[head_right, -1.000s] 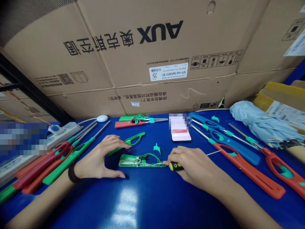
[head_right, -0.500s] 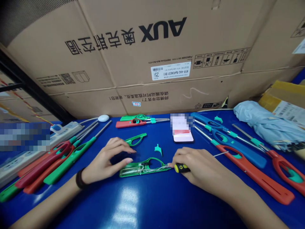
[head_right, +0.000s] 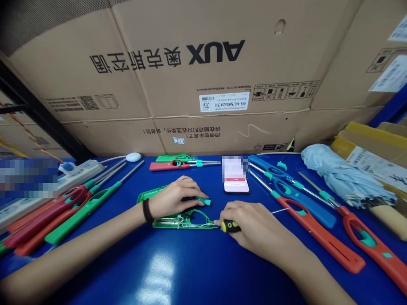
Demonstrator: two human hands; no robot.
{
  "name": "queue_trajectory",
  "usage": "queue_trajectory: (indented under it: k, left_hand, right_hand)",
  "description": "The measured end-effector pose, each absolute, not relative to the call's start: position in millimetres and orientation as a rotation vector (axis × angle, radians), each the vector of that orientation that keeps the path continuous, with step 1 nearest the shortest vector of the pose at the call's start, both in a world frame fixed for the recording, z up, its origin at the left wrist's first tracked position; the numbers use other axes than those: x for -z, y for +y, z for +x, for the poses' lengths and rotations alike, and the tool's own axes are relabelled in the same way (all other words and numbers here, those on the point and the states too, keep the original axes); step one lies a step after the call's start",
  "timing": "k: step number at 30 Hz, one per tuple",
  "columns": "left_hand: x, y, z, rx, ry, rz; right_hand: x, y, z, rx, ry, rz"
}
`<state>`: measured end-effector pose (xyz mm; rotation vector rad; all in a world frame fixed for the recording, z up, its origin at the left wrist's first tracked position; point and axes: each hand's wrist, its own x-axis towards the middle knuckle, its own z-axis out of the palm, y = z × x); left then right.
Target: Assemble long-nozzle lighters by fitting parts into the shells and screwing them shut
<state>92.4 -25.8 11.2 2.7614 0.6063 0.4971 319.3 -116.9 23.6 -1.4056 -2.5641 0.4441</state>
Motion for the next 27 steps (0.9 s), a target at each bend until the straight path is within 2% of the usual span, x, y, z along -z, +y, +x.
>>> queue_trajectory:
  k: [8,15,20,27]
  left_hand:
    - [-7,-65,69,-0.887,0.938,2.254]
    - [-7,-80,70,-0.876,0.874,2.085]
    - [-13,-81,76,-0.846,0.803,2.013]
    - [-5,-78,53,-0.816,0.88,2.269]
  right_hand:
    - [-21,-118,318,-0.43,-2.559,-1.356]
    - [-21,-122,307,-0.198,-2.299,-1.209]
    - [-26,-121,286,-0.115,-2.389,-1.121]
    - [-29,-107,276,-0.089,-2.42,-1.178]
